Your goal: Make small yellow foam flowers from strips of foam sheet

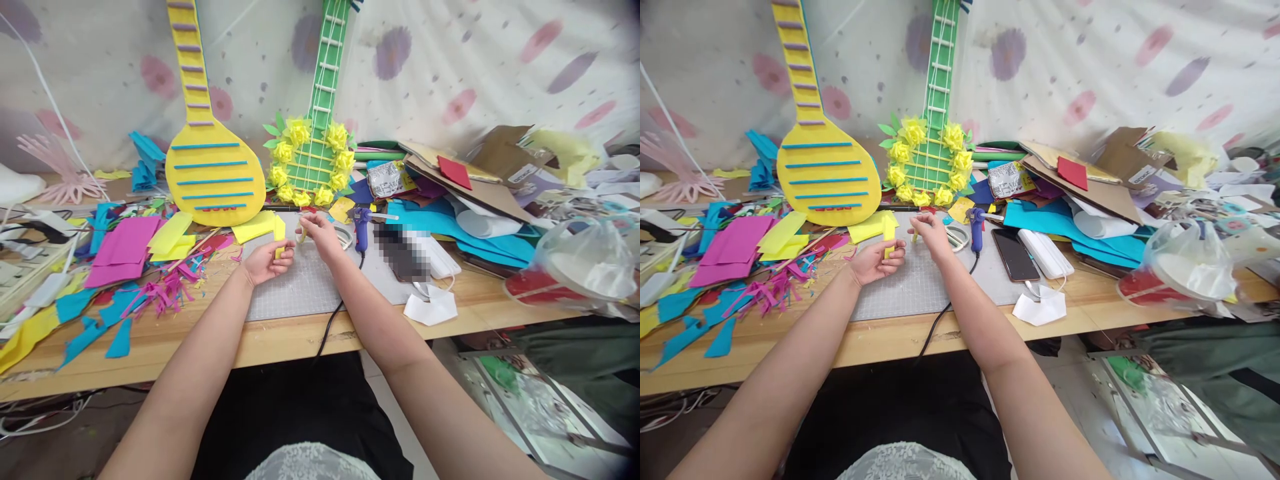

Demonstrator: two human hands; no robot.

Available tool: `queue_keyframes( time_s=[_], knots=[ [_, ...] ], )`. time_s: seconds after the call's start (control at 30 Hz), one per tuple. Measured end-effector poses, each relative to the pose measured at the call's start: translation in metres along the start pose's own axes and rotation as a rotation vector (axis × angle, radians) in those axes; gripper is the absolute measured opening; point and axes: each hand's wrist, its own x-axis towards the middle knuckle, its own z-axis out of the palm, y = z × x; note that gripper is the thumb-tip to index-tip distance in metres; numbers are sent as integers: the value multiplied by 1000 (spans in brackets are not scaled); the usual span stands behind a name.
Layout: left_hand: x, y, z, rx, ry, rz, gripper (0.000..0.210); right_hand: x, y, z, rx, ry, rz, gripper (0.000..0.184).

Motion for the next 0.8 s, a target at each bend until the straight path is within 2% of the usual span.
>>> queue_keyframes(
  time_s=[0.13,0.3,0.4,0.53,0.7,0.8],
  knots=[
    [1,1,-1,54,-23,-103,11,-6,-1,6,-28,-102,-58,38],
    [-1,3,-4,120,-74,-146,10,-9,-2,7,-13,-183,-20,42],
    [-2,3,-4,180,-46,-91,25,-7,-2,6,-19,-170,-10,43],
    [-1,2,-2,237,52,26,38,-5,0,7,-46,-122,-60,42],
    [5,-1,0,299,175,156,31,0,6,6,-86,-73,-130,41],
    [6,-3,0,355,213,182,25,1,9,5,-141,-64,-153,40]
  ],
)
